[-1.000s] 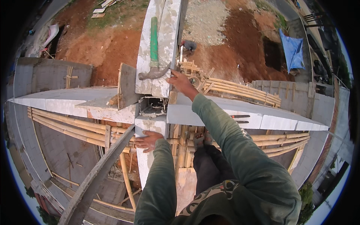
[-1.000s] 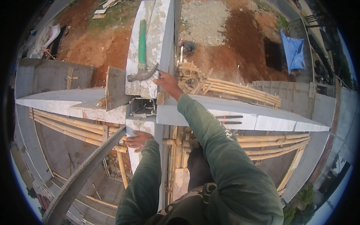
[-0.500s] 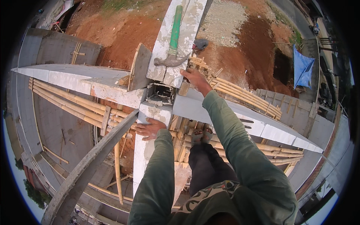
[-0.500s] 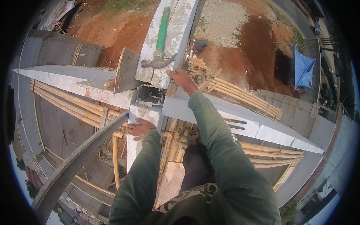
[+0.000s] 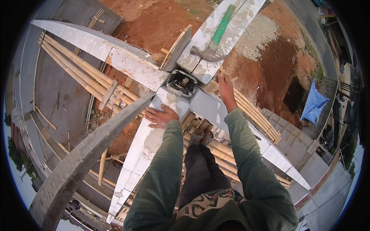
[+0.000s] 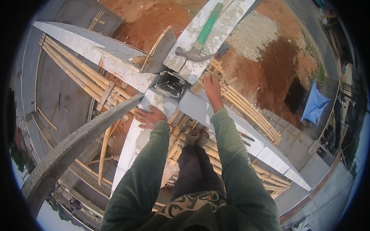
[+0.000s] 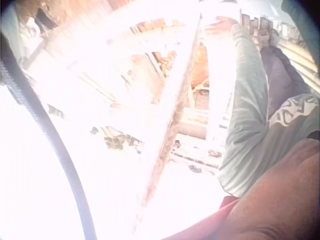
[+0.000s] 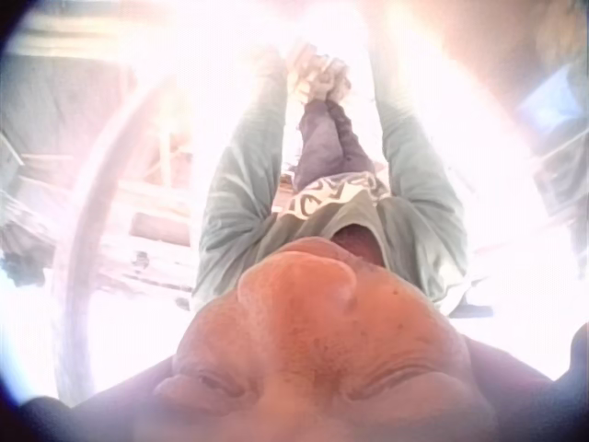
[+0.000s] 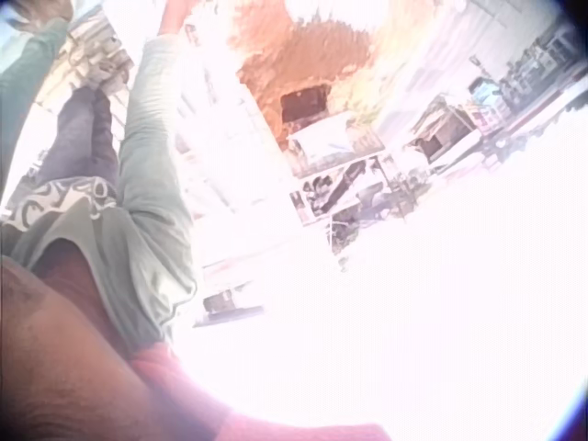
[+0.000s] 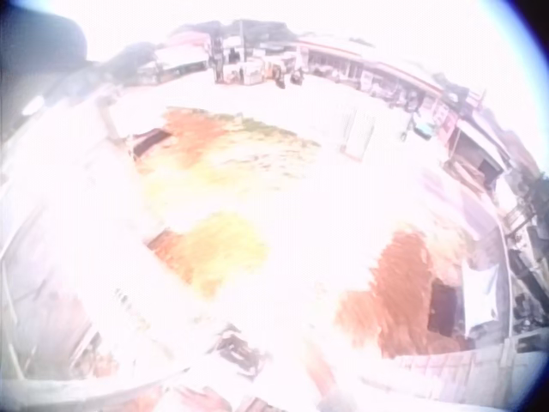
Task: The person lifts and positions a long white concrete block onto a bamboo scaffold, then uses a hammer and wooden block to tap it into place. They continue to adjust and secure the block using a metal bar and hammer.
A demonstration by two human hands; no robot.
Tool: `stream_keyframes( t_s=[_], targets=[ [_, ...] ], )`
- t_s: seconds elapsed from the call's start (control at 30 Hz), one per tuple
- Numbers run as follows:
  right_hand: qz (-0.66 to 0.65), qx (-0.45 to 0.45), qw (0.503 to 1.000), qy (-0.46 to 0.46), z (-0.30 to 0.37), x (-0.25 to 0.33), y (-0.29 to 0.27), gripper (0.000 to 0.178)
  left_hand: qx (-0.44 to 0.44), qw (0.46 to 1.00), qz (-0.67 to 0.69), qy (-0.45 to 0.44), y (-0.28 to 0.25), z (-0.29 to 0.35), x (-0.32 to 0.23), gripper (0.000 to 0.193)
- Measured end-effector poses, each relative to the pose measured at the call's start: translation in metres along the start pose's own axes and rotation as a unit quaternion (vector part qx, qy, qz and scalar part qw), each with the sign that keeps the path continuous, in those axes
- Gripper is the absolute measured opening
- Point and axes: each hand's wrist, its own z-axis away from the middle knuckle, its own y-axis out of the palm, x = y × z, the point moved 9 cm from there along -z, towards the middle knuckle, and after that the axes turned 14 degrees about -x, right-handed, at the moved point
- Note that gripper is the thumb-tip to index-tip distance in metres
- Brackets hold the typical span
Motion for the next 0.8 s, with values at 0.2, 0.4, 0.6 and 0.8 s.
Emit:
stream_keyframes(
  t_s=[0.2,0.4,0.6,0.8],
  targets=[
    [0.293,-0.022,0.94,-0.175,0.085,-0.024,-0.056,0.058,-0.001,1.0,-0.001,0.003,-0.001,0.0,-0.002,0.07],
    [0.511,-0.017,0.838,-0.192,0.125,-0.057,-0.091,0.066,0.016,1.0,-0.006,-0.008,-0.003,-0.001,-0.002,0.07],
    [0.509,-0.008,0.829,-0.233,0.126,-0.066,-0.09,0.067,0.023,1.0,-0.017,-0.005,0.001,-0.001,-0.001,0.072],
    [0.517,-0.008,0.825,-0.231,0.127,-0.066,-0.088,0.065,0.035,0.999,0.011,-0.01,0.003,0.0,0.0,0.072]
  ],
)
